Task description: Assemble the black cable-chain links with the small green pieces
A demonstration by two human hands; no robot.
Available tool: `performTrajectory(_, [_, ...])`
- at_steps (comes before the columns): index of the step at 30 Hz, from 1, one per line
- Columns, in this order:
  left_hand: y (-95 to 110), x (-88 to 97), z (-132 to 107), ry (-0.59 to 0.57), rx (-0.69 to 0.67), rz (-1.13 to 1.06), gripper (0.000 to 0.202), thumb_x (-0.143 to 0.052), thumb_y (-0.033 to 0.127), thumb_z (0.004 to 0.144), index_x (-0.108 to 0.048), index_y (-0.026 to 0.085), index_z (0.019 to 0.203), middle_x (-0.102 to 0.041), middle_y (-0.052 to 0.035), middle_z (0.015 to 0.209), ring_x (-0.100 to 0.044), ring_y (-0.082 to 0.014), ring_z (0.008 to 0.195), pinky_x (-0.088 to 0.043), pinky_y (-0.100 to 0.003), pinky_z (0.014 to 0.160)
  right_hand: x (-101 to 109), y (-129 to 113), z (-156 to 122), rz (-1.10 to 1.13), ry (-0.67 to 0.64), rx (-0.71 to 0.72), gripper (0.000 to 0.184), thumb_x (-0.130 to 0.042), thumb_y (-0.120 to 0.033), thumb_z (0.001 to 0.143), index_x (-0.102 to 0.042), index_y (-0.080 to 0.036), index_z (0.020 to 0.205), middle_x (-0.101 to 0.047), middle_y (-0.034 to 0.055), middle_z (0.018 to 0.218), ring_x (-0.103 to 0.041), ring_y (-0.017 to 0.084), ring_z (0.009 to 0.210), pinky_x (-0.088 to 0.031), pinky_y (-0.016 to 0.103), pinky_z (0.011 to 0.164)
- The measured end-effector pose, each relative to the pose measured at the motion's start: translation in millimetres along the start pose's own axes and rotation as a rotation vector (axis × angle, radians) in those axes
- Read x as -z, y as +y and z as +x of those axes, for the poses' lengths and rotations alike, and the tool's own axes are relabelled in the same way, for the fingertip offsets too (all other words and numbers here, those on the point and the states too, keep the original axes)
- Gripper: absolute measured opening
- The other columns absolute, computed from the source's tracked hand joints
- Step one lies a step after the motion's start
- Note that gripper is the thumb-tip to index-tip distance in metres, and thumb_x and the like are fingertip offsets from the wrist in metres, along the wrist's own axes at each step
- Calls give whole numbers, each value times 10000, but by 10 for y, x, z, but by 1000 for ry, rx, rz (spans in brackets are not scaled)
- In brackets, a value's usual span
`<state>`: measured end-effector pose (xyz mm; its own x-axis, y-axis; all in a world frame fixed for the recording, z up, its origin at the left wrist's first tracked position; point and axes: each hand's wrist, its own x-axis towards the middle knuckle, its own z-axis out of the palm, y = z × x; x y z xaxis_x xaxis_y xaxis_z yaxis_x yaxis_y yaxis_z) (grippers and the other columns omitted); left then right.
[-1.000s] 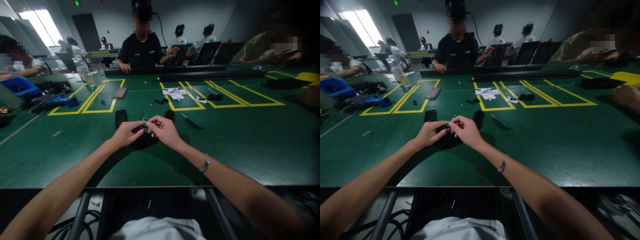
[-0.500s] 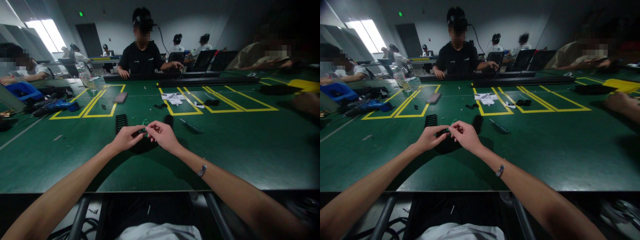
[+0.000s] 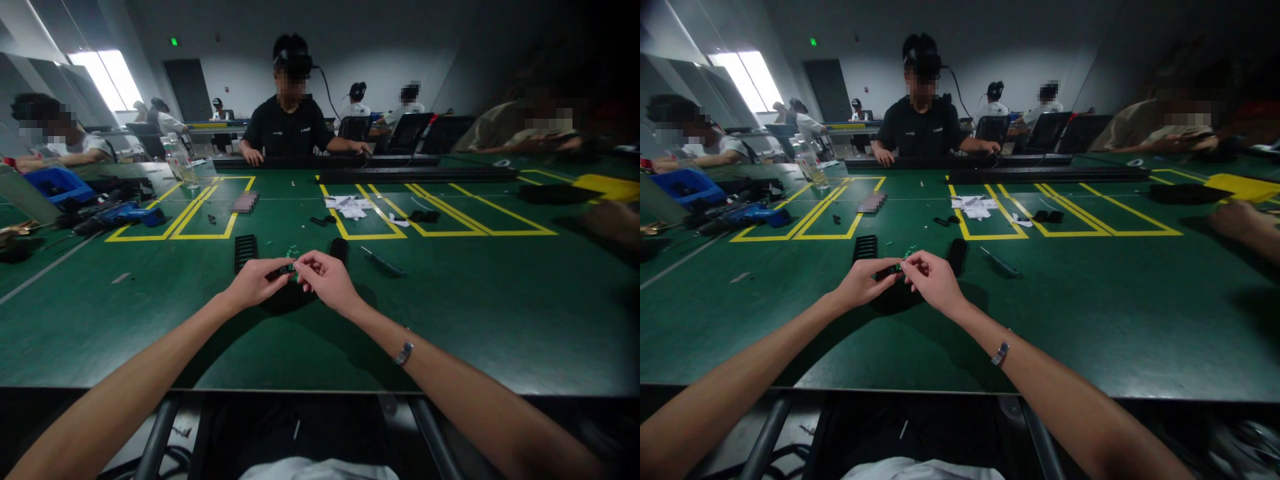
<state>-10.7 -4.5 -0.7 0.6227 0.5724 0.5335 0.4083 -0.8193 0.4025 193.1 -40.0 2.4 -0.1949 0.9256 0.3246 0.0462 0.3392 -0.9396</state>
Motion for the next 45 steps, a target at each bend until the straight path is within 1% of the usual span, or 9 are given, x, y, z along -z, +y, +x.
performTrajectory(5, [-36, 0, -5, 7, -9, -1, 338, -562, 285, 940, -645, 146, 1236, -740, -100, 1051, -695, -156, 803, -522, -231, 698, -6, -15, -10, 21, 11, -6, 272, -686, -427, 886, -629, -162, 901, -630, 4, 676, -576, 113, 529, -469, 210, 477])
performTrajectory(9, [-43, 12, -12, 32, -14, -17, 354, -567, 287, 941, -639, 152, 1260, -732, -106, 1098, -704, -166, 845, -542, -248, 739, -18, -21, -12, 17, 14, -5, 278, -679, -445, 889, -622, -173, 893, -631, 0, 681, -580, 115, 530, -475, 216, 484])
performTrajectory(15, [-31, 18, -15, 60, -23, -27, 354, -588, 300, 934, -649, 156, 1251, -737, -105, 1088, -713, -174, 849, -555, -266, 767, -18, -18, -14, 34, 9, -10, 290, -693, -454, 878, -610, -176, 872, -618, -7, 660, -571, 114, 524, -467, 213, 487])
performTrajectory(21, [-27, -7, -13, 59, 1, -38, 344, -588, 311, 931, -659, 155, 1230, -734, -102, 1103, -714, -191, 914, -550, -275, 802, -20, -18, -9, 22, 1, -24, 331, -687, -488, 876, -599, -174, 826, -598, -12, 620, -557, 116, 501, -460, 219, 481])
performTrajectory(29, [14, 3, -8, 49, -9, -30, 344, -569, 318, 940, -652, 154, 1230, -744, -95, 1029, -698, -156, 769, -535, -241, 701, -9, 24, -2, 25, -8, -14, 351, -668, -517, 882, -610, -174, 843, -597, -13, 623, -558, 117, 500, -460, 221, 481])
performTrajectory(35, [25, 10, -8, 38, 5, -31, 346, -573, 321, 938, -654, 149, 1226, -741, -100, 1049, -711, -178, 841, -543, -263, 760, -5, 24, -3, 29, -23, 3, 318, -667, -479, 897, -614, -168, 854, -597, -12, 633, -558, 113, 505, -460, 218, 488])
performTrajectory(39, [33, 8, -2, 48, -9, -33, 340, -569, 323, 939, -656, 153, 1220, -740, -97, 1065, -715, -184, 882, -545, -268, 783, -19, -6, -4, 31, -18, -7, 333, -671, -488, 890, -606, -166, 836, -592, -14, 620, -554, 113, 503, -461, 219, 487])
performTrajectory(45, [36, 6, -6, 47, -4, -26, 333, -566, 320, 942, -658, 147, 1211, -741, -96, 1058, -714, -184, 874, -541, -270, 779, -21, -10, -3, 19, -24, -10, 351, -665, -504, 888, -605, -163, 832, -593, -12, 615, -557, 113, 505, -460, 217, 487])
